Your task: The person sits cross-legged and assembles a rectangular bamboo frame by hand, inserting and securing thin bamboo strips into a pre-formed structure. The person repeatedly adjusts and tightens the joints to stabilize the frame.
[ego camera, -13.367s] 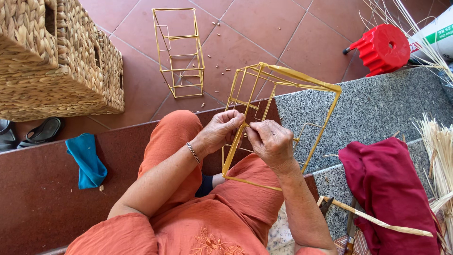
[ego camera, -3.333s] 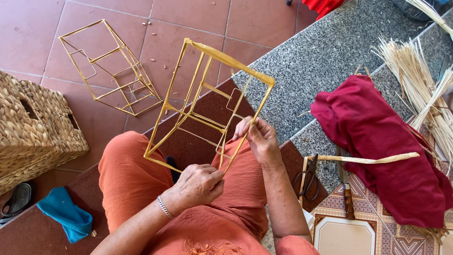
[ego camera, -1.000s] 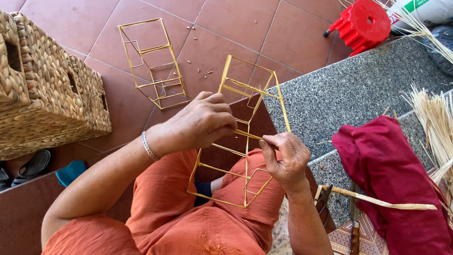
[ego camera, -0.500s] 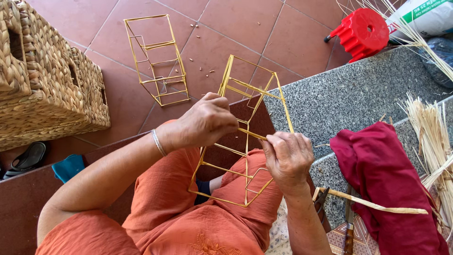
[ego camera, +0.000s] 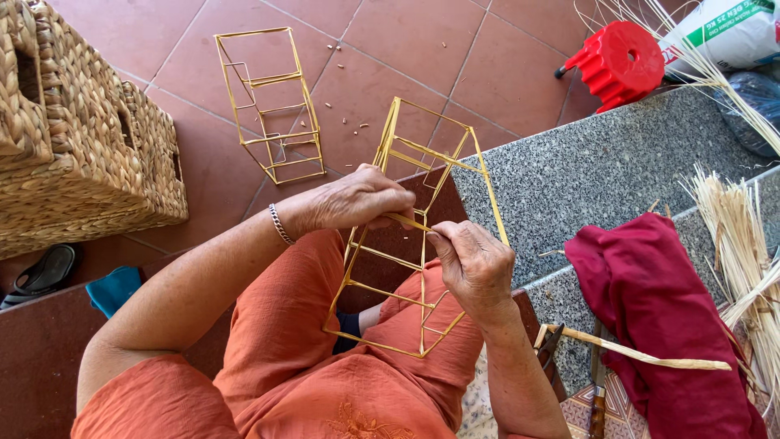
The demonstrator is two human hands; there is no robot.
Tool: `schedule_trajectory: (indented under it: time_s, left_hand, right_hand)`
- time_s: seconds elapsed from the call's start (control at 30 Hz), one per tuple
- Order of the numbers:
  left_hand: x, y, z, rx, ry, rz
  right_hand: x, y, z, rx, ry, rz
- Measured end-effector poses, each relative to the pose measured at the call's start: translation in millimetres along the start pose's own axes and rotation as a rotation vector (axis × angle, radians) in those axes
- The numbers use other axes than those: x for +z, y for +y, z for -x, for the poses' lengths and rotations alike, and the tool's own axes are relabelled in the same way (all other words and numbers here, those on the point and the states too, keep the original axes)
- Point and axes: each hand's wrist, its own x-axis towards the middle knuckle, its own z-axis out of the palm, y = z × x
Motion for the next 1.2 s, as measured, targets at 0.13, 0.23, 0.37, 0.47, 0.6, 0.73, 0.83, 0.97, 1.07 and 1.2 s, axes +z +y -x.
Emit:
schedule_trajectory:
  time_s: [0.13,0.23,0.37,0.47,0.6,0.73,0.83,0.97,1.07,1.2]
  left_hand:
    - [1.7,3.1,-4.9,-0.39,0.07,0.133]
    - [-0.2,7.7,-4.7,-0.189,0.051,0.05]
    - [4.9,17.5,-0.6,0.152,0.205,-0.288]
    - [21.2,26.8,8.8,0.376,0.268,-0.774]
    - [25.1,28.0,19.0,0.463,0.302,-0.986]
    - [22.4,21.9,19.6,0.515,0.319,-0.943]
    - [29.6,16.7,14.7,0.436,0.319,-0.867]
    - [39.6,6.5,5.4,0.199,0.256,-0.496]
    - [38.2,-1.1,3.2,0.141,0.223,-0.341]
    - [36.2,-1.8,3.3,0.115,0.257,-0.253]
  right_hand:
    - [-2.0,0.4,-0.8,0.017,-0.007,0.003]
    - [-3.2,-0.4,0.0,0.061,-0.019,0.004]
    - [0.7,2.1,1.0,0.072,-0.009,-0.007]
    - [6.9,6.0,3.5,0.041,0.028,0.059]
    - [16.8,9.6,6.6,-0.048,0.106,0.144]
    - [20.2,10.7,8.0,-0.075,0.142,0.178]
    - [20.9,12.0,7.7,-0.094,0.164,0.223]
    - [20.5,14.7,10.5,-0.055,0.152,0.244]
    - [20.7,16.4,13.0,-0.043,0.141,0.244]
    - [17.7,18.5,13.6,-0.088,0.116,0.165]
